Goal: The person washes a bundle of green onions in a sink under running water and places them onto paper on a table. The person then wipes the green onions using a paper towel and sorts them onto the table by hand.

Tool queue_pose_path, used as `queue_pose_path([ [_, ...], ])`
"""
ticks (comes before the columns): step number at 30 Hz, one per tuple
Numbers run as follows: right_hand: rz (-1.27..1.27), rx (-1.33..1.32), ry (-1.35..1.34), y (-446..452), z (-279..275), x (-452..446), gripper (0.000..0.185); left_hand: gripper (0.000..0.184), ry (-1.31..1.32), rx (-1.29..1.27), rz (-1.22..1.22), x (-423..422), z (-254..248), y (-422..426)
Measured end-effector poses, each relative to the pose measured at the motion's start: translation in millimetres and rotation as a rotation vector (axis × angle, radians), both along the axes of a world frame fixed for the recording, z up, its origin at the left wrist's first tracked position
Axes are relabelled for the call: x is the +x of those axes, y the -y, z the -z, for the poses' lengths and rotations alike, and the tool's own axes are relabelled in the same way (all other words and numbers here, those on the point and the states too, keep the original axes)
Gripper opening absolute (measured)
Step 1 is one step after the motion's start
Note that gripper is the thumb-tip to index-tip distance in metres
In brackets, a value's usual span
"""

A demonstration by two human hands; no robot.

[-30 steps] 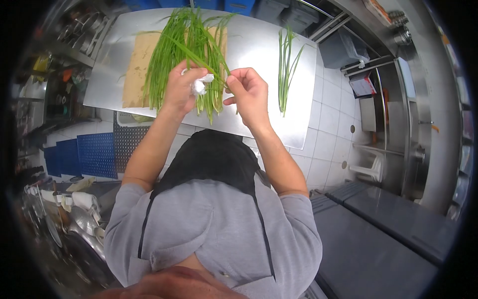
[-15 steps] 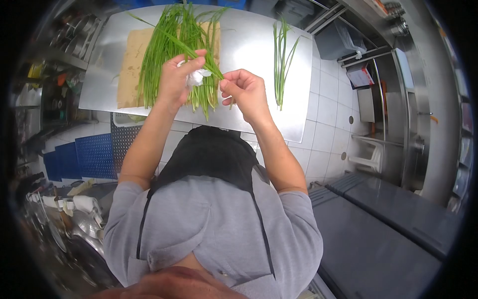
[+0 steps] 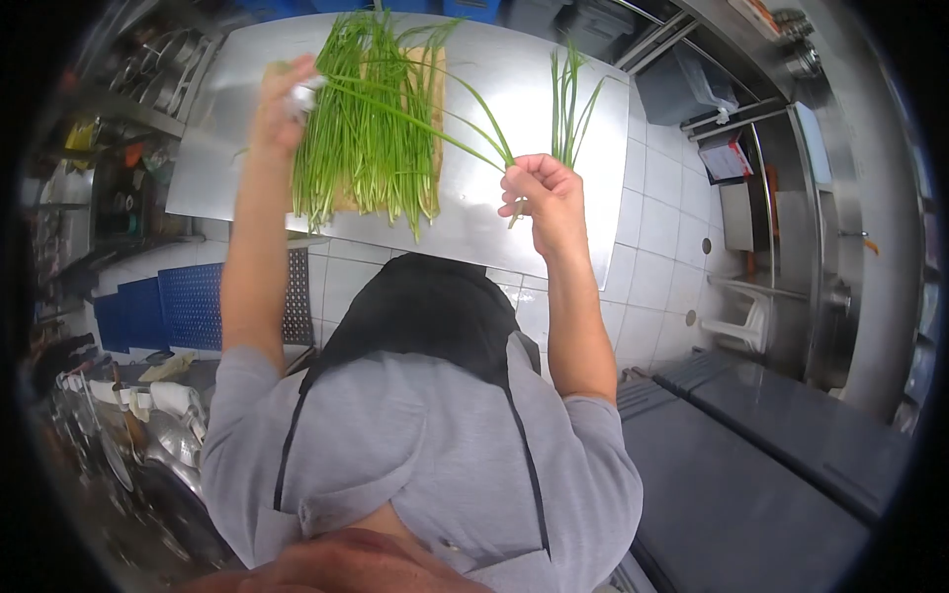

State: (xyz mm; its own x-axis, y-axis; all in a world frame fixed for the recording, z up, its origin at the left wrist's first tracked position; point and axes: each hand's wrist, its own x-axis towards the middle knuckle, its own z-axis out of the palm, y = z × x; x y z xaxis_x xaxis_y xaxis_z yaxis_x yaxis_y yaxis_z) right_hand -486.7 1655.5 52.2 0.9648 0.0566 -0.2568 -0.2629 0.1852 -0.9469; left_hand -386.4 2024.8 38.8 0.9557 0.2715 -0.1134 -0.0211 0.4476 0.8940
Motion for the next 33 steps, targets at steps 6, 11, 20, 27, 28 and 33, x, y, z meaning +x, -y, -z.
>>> queue_pose_path([
  [6,0.116,0.038,0.011,2.9,27.2,17.3,0.010,0.013,-0.042,-0.261,-0.362,0.4,28.5,-96.2],
  [11,0.083,0.082,0.020,-15.8,26.8,31.3,0.012,0.031,-0.088,-0.630,0.064,-46.9,67.9,-37.9],
  [20,-0.065,0.189,0.119,-99.0,-22.6,43.5,0.015,0.048,-0.218,-0.496,0.066,-76.8,37.5,91.8],
  [27,-0.127,0.070,0.061,-136.1,18.3,27.6,0.013,0.039,-0.054,-0.469,0.322,-97.9,41.3,99.0],
  [28,-0.118,0.039,0.078,-133.9,19.9,29.6,0.013,0.038,-0.029,-0.485,0.318,-101.9,38.2,99.6],
  [33,-0.143,-0.002,0.108,-129.0,15.2,26.4,0.014,0.039,-0.030,-0.586,0.240,-108.6,28.3,98.9],
])
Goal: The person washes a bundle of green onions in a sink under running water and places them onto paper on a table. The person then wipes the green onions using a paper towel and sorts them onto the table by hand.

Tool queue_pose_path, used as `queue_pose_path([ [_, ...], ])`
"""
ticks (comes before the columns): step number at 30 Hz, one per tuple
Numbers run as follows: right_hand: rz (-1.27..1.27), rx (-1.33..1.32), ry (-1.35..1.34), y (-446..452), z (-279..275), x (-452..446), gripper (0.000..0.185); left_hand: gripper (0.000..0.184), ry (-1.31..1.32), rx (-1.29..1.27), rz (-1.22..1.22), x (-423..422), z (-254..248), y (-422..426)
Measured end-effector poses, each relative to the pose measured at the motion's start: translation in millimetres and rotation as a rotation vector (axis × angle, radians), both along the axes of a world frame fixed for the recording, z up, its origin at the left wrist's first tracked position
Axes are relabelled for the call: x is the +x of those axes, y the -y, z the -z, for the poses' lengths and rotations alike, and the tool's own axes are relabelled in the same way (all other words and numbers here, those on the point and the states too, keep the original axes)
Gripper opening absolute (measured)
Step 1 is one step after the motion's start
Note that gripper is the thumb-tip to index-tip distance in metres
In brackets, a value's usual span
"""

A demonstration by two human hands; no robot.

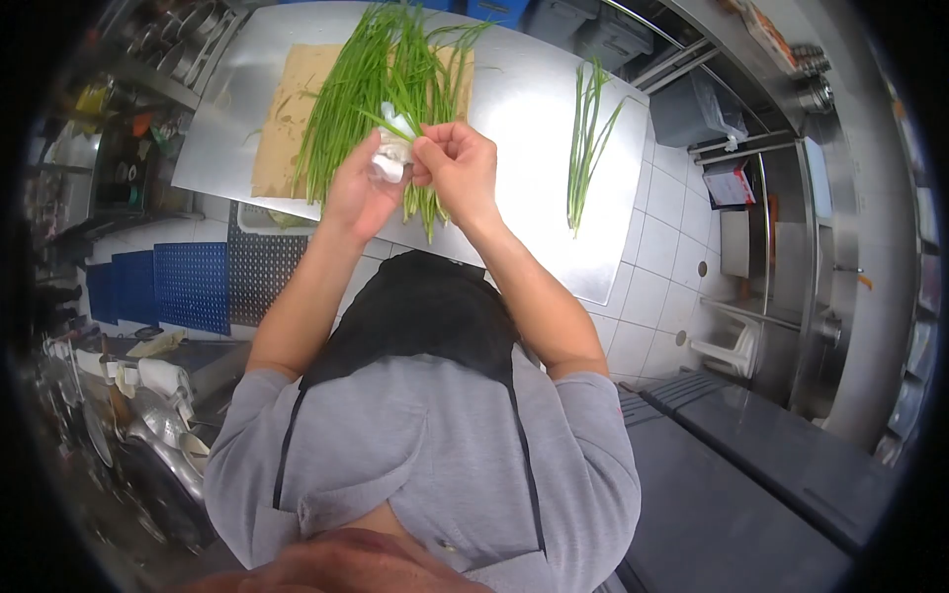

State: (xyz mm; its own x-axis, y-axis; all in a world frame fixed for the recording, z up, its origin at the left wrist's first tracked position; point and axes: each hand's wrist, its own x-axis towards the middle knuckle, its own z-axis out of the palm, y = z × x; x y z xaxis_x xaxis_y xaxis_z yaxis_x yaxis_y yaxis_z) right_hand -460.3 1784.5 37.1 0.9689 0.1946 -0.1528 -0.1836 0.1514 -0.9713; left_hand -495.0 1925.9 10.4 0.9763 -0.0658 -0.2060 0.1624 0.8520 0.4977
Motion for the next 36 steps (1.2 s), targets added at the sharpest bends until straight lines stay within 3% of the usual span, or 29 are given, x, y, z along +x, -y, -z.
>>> queue_pose_path([
  [3,-0.057,-0.006,-0.006,-0.1,-4.6,-9.3,0.013,0.032,-0.055,0.006,-0.067,3.2,-15.1,4.8],
  [6,-0.026,-0.003,-0.028,0.6,0.5,-7.0,0.012,0.036,0.098,-0.173,0.081,-3.5,-29.9,4.2],
  [9,0.009,0.000,-0.031,1.0,-0.5,-5.8,0.009,0.035,0.248,-0.104,0.088,-5.3,-18.2,5.9],
  [15,-0.154,-0.186,0.084,9.8,5.7,-4.1,0.006,0.030,0.049,0.281,-0.057,-7.1,-15.2,21.2],
  [18,-0.196,-0.188,0.054,8.4,-3.5,-8.8,0.008,0.038,0.007,0.341,0.028,-6.0,-6.6,12.2],
  [26,-0.253,-0.069,-0.076,29.3,-17.4,-14.5,0.007,0.032,-0.045,0.143,-0.144,10.6,-20.2,11.9],
  [36,-0.262,-0.248,0.002,93.4,-53.4,-17.8,0.006,0.033,-0.024,0.107,-0.117,46.9,-24.9,-11.1],
])
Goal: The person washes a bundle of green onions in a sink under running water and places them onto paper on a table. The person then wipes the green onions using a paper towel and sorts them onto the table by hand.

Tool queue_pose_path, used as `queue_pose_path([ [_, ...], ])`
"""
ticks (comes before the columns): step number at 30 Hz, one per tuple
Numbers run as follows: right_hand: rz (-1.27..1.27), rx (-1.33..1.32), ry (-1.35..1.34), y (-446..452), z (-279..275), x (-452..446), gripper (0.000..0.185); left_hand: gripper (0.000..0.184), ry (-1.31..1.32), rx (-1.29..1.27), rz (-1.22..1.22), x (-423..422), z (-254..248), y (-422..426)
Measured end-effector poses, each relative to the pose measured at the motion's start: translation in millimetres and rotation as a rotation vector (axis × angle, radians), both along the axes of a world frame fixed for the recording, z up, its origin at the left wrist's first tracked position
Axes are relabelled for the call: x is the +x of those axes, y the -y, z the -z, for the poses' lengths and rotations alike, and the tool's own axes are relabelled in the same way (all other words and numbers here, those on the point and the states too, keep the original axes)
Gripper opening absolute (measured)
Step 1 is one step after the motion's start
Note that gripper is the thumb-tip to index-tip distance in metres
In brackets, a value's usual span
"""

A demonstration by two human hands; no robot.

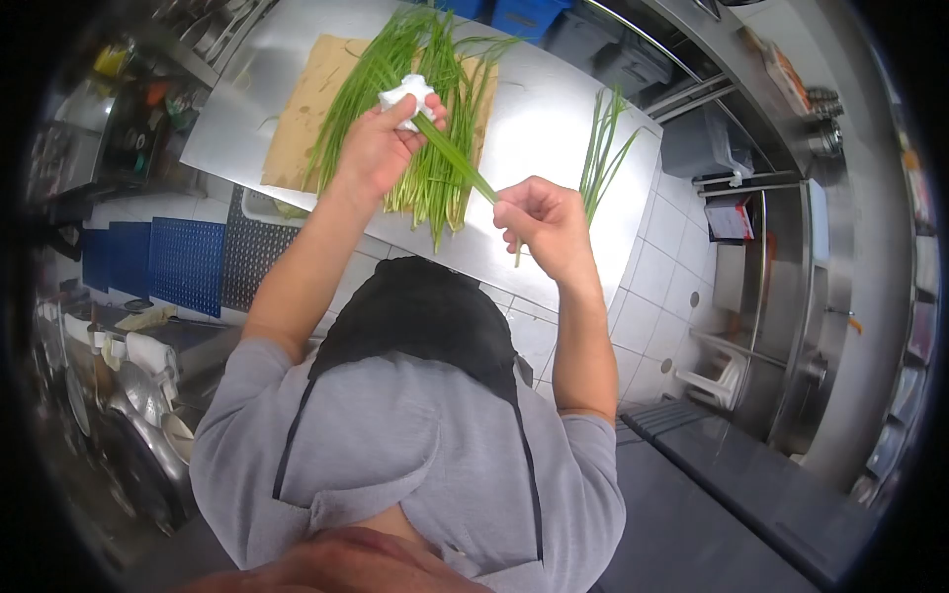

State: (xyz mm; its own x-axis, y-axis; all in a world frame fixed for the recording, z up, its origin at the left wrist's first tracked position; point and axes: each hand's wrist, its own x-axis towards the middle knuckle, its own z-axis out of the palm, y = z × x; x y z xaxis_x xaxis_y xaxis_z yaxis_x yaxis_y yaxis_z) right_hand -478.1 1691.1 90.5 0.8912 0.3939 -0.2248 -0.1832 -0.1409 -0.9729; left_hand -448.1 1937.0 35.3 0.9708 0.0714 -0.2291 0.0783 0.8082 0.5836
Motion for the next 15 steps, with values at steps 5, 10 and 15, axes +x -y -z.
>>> queue_pose_path([
  [5,0.019,-0.062,0.014,33.4,-21.6,-1.8,0.006,0.033,0.060,0.042,-0.004,22.2,3.4,-21.1],
  [10,0.049,-0.055,0.017,65.6,-38.5,-3.0,0.005,0.035,0.100,0.044,-0.064,42.0,6.2,-50.5],
  [15,0.092,-0.072,0.021,91.5,-47.7,-3.4,0.006,0.033,0.133,0.188,-0.169,54.2,12.2,-85.3],
])
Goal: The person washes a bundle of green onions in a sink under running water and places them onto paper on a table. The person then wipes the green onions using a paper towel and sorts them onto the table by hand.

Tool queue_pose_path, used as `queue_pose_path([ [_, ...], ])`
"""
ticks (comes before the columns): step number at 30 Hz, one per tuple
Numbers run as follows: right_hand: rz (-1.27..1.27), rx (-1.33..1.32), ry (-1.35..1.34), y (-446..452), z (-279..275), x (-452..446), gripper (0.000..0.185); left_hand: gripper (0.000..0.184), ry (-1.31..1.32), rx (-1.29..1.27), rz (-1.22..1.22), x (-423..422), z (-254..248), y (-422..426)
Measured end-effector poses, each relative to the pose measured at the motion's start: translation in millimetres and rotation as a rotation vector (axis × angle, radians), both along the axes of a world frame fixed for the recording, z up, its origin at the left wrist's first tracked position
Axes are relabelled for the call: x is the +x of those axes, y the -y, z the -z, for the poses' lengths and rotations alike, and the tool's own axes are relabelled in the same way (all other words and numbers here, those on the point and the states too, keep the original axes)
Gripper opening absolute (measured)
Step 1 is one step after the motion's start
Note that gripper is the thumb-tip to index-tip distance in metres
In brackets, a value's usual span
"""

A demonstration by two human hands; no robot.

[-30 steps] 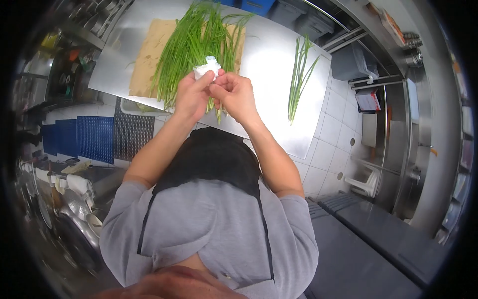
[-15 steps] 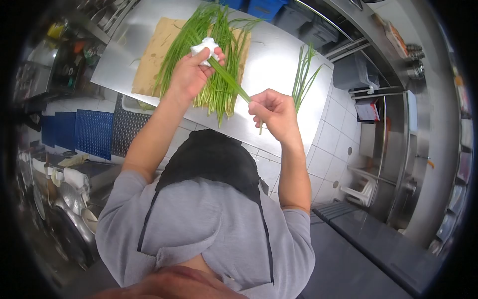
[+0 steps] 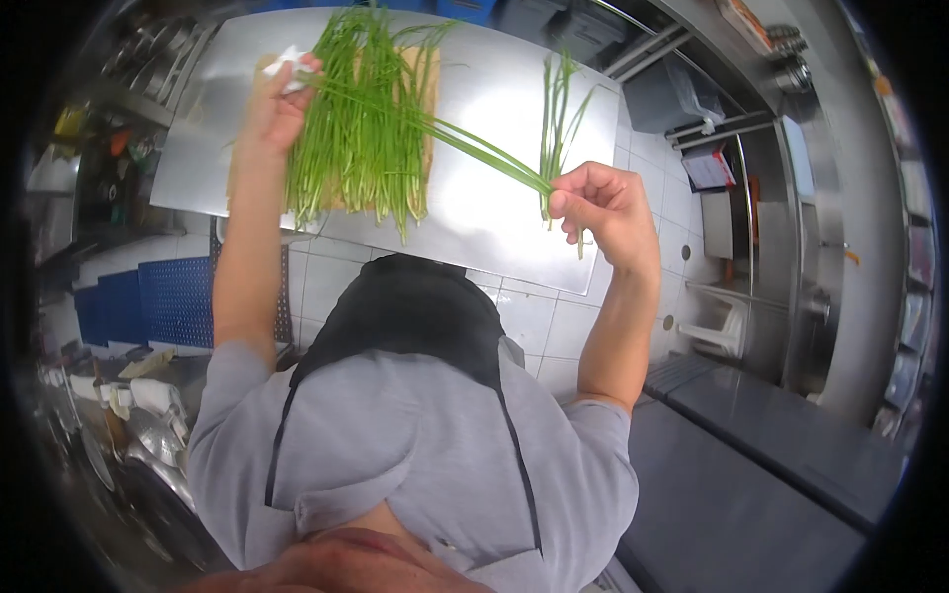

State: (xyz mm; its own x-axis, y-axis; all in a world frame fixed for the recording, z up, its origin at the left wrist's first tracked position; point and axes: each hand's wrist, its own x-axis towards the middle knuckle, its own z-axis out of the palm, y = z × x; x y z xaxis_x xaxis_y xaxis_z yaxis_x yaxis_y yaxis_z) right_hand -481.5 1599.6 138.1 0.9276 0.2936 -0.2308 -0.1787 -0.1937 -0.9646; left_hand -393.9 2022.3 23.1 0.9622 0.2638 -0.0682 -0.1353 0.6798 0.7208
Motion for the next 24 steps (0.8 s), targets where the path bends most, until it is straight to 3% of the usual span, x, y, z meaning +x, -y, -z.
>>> queue_pose_path([
  [3,0.046,-0.026,0.035,20.2,-8.2,0.7,0.007,0.030,-0.023,-0.247,-0.022,19.6,30.0,-48.8],
  [7,0.185,0.015,0.178,53.9,-23.4,4.7,0.008,0.029,-0.066,-0.351,-0.153,14.2,57.3,-121.8],
  [12,0.483,0.195,0.371,73.1,-26.2,26.5,0.016,0.034,-0.135,-0.178,-0.290,-25.6,19.5,-83.2],
  [14,0.568,0.260,0.393,77.7,-16.9,40.4,0.016,0.036,-0.081,-0.182,-0.185,-36.2,21.1,-76.2],
  [17,0.704,0.245,0.331,73.7,19.7,58.9,0.012,0.038,-0.028,-0.195,-0.039,-50.1,25.0,-63.4],
  [21,0.754,0.115,0.102,55.1,118.4,59.2,0.010,0.041,-0.100,-0.117,-0.003,-73.7,16.3,-32.5],
  [24,0.826,-0.160,0.004,33.4,165.2,39.2,0.016,0.040,-0.068,-0.196,0.029,-89.2,23.3,-32.0],
])
